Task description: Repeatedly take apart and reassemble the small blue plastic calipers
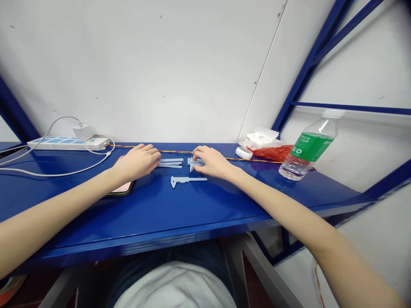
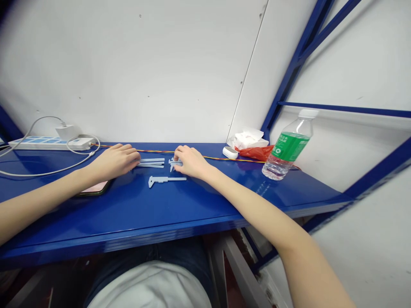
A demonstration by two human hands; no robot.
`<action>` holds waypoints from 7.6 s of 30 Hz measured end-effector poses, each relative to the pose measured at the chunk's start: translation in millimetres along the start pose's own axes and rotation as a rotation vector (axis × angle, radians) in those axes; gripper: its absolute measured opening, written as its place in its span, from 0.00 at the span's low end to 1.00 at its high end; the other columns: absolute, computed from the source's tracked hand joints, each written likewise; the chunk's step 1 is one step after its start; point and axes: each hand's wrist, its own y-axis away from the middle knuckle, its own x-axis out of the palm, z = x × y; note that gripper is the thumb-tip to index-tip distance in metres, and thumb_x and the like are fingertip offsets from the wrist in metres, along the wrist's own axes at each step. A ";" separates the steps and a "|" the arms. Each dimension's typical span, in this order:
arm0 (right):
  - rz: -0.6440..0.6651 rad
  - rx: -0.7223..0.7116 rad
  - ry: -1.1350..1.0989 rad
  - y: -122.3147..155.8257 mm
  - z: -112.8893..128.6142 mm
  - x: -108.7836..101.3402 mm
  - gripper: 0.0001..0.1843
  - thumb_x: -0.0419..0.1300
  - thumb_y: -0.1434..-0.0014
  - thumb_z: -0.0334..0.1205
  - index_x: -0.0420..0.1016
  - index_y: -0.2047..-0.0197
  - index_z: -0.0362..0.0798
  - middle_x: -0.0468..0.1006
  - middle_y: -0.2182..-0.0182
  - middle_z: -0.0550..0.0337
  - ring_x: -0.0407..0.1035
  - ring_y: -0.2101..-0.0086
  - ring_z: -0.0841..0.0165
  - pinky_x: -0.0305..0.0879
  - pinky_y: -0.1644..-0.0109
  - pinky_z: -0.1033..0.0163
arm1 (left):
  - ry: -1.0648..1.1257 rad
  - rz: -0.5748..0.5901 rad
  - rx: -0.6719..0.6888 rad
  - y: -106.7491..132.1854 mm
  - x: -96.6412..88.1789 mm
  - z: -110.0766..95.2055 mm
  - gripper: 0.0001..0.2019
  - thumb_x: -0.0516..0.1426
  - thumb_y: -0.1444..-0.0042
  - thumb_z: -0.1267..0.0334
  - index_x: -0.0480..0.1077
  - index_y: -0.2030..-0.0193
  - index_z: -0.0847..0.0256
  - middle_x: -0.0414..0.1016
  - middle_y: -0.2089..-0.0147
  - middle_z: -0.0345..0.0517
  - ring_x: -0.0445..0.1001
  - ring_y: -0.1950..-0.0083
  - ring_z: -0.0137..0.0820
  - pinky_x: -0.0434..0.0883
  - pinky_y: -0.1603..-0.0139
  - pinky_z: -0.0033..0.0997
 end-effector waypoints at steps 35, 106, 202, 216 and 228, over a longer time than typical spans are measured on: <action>-0.163 -0.227 -0.011 5.9 24.0 -1.8 0.08 0.59 0.41 0.41 0.71 0.60 0.47 0.73 0.51 0.50 0.67 0.52 0.61 0.58 0.50 0.56 | 0.094 -0.132 0.144 -3.1 -28.1 -27.7 0.13 0.48 0.38 0.64 0.70 0.71 0.59 0.72 0.70 0.46 0.69 0.63 0.36 0.65 0.60 0.38; -0.351 -0.389 0.210 2.9 27.2 0.3 0.11 0.58 0.40 0.43 0.77 0.64 0.45 0.76 0.56 0.52 0.67 0.58 0.63 0.58 0.54 0.57 | 0.335 0.092 -0.251 -6.8 -43.5 -42.5 0.12 0.47 0.51 0.73 0.67 0.62 0.61 0.74 0.60 0.48 0.71 0.55 0.38 0.69 0.55 0.37; -0.291 -0.281 0.049 4.7 26.1 -7.0 0.11 0.58 0.40 0.44 0.71 0.60 0.45 0.74 0.51 0.48 0.65 0.50 0.61 0.56 0.46 0.56 | -0.017 -0.177 0.097 -5.9 -36.4 -28.6 0.11 0.47 0.38 0.65 0.69 0.67 0.61 0.73 0.69 0.46 0.70 0.65 0.35 0.66 0.62 0.34; -0.343 -0.148 0.093 2.9 10.0 -1.6 0.08 0.60 0.41 0.43 0.74 0.64 0.48 0.74 0.51 0.51 0.67 0.52 0.60 0.59 0.47 0.53 | 0.096 -0.135 -0.108 -3.6 -30.8 -14.4 0.17 0.47 0.38 0.55 0.71 0.54 0.66 0.74 0.57 0.55 0.70 0.54 0.42 0.67 0.56 0.41; -0.343 -0.294 0.139 2.8 21.2 -1.6 0.10 0.60 0.41 0.44 0.74 0.65 0.46 0.74 0.53 0.50 0.66 0.52 0.61 0.57 0.47 0.55 | 0.215 -0.040 -0.034 -4.7 -33.9 -34.2 0.16 0.46 0.38 0.57 0.70 0.56 0.64 0.74 0.59 0.52 0.70 0.54 0.41 0.68 0.56 0.41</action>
